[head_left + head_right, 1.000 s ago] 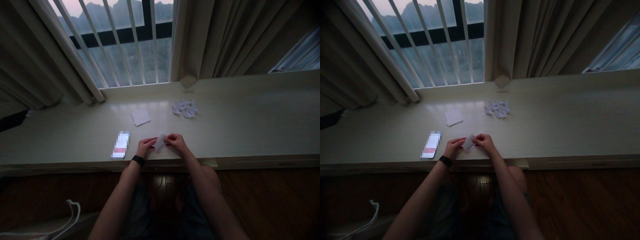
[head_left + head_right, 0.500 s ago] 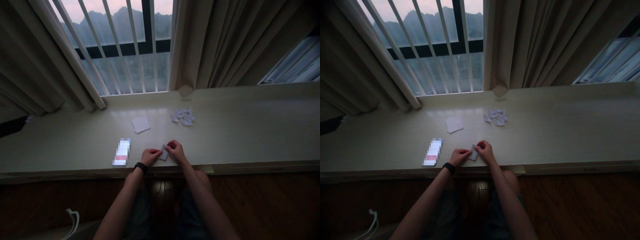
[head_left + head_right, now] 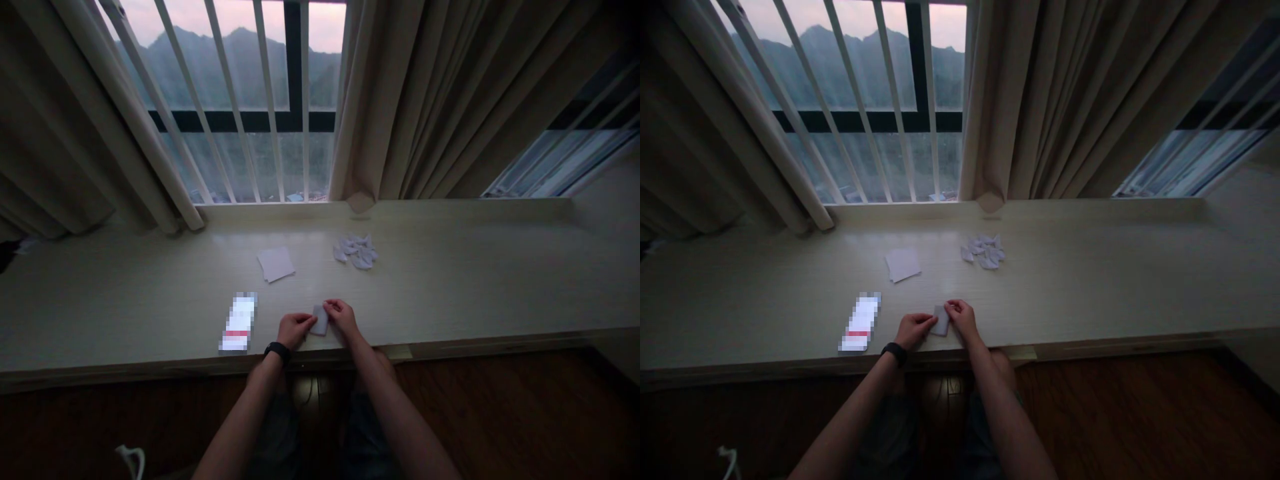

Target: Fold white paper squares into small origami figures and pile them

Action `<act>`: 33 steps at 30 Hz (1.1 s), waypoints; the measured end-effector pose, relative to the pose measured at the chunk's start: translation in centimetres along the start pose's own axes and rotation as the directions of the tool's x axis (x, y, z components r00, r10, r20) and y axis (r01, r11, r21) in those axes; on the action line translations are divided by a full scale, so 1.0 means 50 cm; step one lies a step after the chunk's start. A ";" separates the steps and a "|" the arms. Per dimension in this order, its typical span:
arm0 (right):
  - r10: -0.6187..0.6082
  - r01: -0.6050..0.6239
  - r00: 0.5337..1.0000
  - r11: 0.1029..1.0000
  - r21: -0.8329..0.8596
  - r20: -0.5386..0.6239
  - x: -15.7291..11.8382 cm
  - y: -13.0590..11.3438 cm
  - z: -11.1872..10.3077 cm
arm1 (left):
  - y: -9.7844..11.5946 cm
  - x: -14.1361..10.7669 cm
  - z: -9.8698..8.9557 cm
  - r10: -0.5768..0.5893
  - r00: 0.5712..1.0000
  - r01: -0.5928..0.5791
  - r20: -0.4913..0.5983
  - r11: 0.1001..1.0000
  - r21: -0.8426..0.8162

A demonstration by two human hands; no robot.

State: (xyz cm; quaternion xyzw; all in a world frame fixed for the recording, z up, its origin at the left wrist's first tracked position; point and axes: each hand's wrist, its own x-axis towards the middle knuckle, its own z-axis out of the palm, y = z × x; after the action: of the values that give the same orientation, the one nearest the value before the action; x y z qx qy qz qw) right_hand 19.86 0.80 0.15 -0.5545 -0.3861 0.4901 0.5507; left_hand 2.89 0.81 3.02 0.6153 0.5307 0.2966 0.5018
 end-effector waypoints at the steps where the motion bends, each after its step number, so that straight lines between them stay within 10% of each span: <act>1: 0.026 -0.026 1.000 0.999 0.021 -0.006 0.001 0.000 0.002 | -0.001 0.000 -0.001 -0.007 1.000 0.007 0.006 1.000 -0.026; 33: -0.070 0.089 0.993 0.968 -0.235 0.090 -0.009 0.013 -0.002 | -0.028 0.009 -0.004 -0.008 1.000 0.000 -0.030 0.965 -0.263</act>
State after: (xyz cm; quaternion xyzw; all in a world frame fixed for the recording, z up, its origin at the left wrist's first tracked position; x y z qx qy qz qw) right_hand 19.77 0.29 -0.43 -0.5804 -0.4863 0.4398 0.4830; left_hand 2.32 1.21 1.69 0.5378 0.4955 0.3727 0.5713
